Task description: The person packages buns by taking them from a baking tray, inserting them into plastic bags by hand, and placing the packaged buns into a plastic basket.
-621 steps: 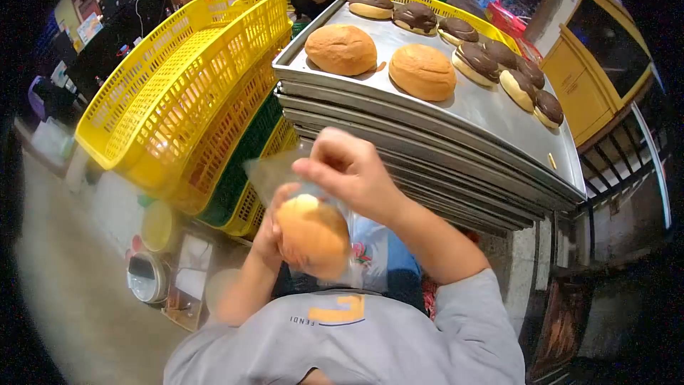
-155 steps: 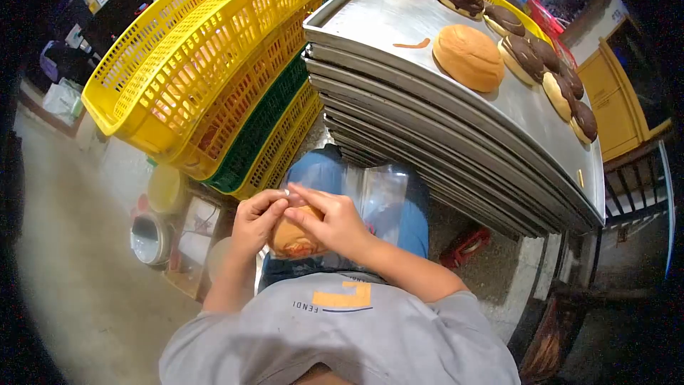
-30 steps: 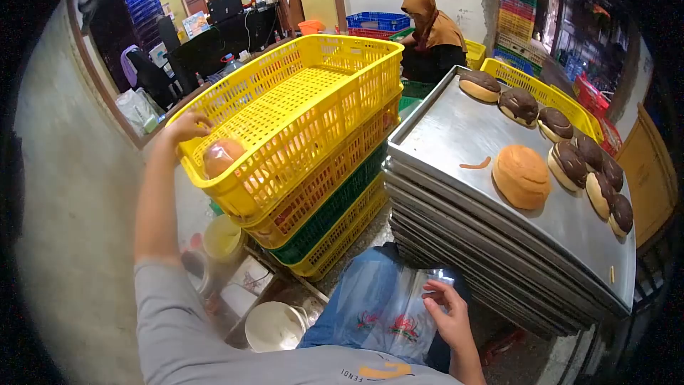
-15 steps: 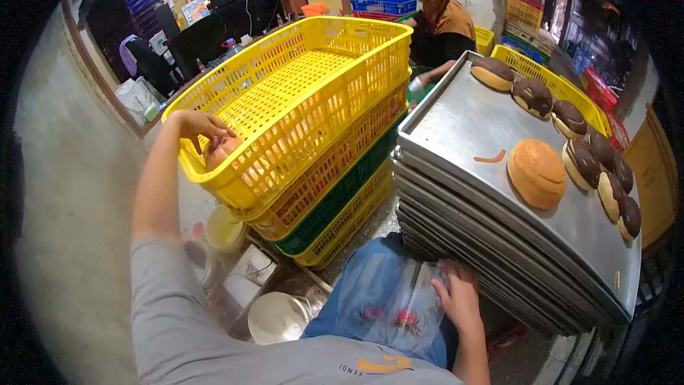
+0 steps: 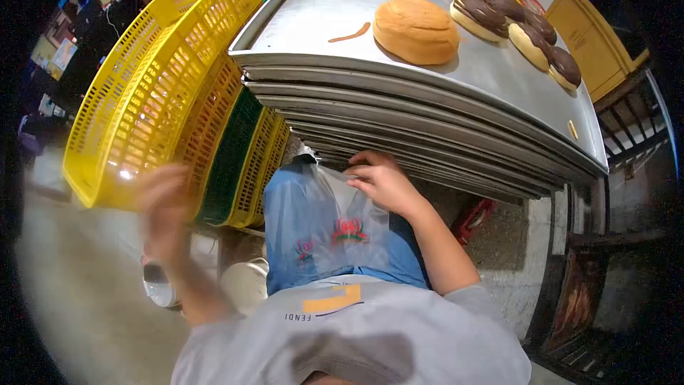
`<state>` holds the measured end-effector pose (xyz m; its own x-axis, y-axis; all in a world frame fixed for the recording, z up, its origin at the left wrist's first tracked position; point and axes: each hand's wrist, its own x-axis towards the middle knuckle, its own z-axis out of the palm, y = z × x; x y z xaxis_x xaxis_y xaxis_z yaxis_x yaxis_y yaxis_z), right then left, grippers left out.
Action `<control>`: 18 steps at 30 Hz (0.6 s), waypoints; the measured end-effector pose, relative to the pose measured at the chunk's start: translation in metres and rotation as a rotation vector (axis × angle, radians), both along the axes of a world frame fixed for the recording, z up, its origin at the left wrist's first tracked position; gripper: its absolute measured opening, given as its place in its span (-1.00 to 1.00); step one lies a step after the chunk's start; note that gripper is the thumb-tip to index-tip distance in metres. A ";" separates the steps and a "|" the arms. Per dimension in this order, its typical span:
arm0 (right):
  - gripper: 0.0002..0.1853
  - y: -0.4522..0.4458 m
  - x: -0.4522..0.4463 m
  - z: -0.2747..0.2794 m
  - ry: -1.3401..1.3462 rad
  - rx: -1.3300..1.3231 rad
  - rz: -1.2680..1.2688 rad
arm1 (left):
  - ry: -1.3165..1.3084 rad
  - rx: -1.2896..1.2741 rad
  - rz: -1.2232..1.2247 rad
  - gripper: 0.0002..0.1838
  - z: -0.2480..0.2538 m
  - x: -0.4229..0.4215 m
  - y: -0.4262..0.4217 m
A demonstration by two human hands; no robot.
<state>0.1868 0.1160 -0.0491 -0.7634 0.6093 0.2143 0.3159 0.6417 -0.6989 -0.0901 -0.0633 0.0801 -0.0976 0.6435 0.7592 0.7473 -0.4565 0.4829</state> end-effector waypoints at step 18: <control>-0.86 -0.029 0.007 0.032 0.162 0.425 0.151 | 0.355 -0.249 -0.094 -0.81 -0.098 0.105 0.060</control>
